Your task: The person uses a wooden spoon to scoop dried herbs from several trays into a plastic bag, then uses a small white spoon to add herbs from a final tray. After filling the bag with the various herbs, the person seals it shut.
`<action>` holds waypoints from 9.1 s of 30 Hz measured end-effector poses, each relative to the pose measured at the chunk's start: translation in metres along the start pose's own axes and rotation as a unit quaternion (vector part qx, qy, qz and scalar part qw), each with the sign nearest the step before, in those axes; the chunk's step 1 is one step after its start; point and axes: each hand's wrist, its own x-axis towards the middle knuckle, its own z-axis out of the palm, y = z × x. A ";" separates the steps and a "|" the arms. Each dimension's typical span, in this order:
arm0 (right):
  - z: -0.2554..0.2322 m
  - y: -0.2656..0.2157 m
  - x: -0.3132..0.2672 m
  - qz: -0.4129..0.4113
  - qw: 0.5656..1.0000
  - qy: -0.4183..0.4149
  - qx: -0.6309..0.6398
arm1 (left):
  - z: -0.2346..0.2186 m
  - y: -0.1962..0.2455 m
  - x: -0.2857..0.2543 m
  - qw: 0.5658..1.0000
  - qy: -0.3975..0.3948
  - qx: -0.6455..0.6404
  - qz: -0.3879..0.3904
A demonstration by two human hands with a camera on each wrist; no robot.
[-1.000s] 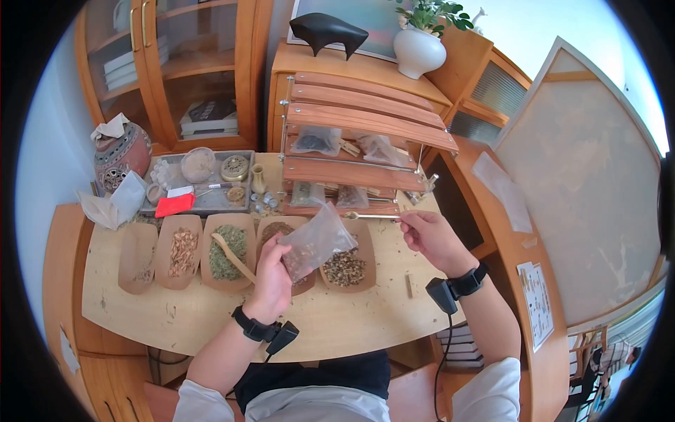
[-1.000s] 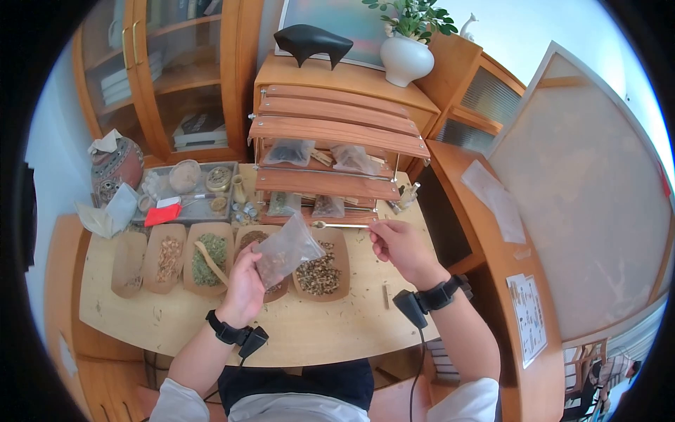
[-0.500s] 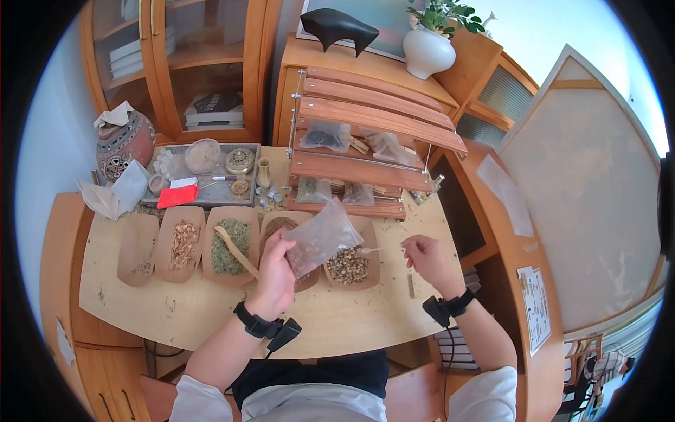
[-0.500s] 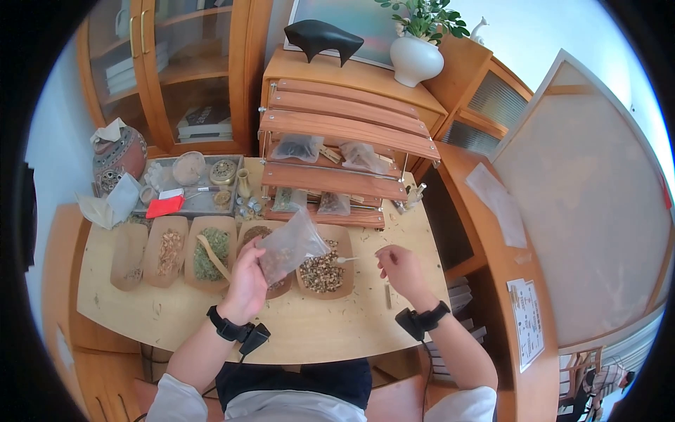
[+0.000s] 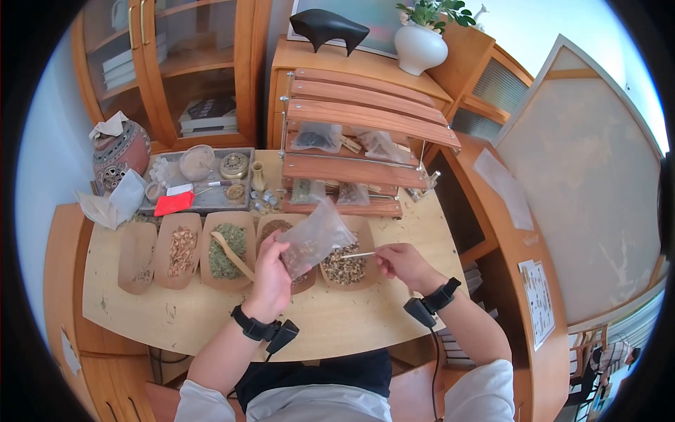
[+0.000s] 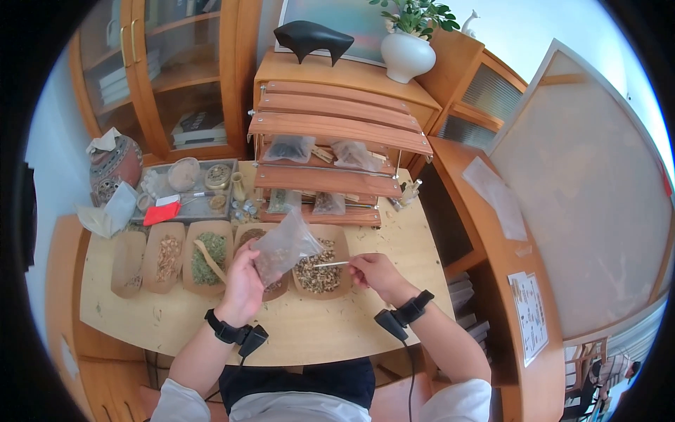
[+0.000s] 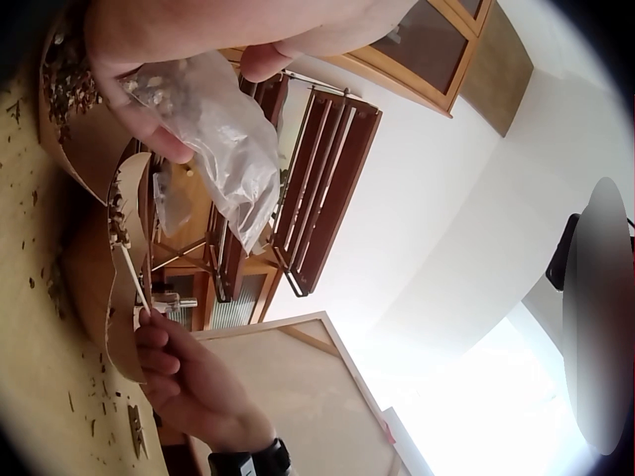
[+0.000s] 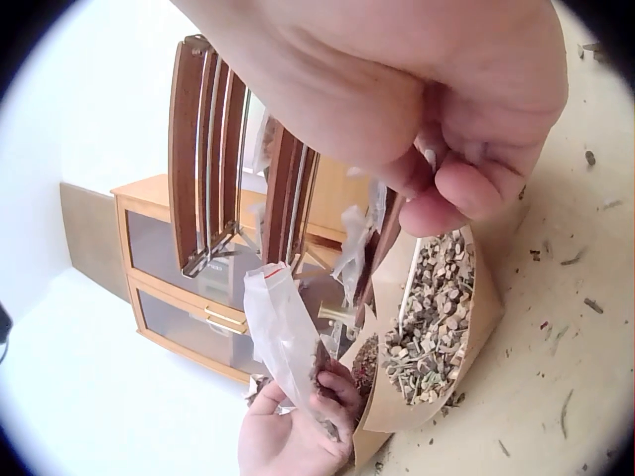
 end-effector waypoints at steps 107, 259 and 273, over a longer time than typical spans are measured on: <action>-0.022 -0.054 -0.013 -0.044 0.997 0.042 0.046 | -0.008 -0.005 0.004 1.000 -0.011 -0.009 0.005; -0.021 0.000 -0.011 -0.107 0.980 0.134 -0.100 | -0.005 -0.001 0.003 0.997 -0.002 -0.070 0.025; -0.016 0.019 -0.049 -0.262 0.904 0.184 -0.284 | -0.001 0.013 0.000 0.980 -0.097 -0.171 -0.021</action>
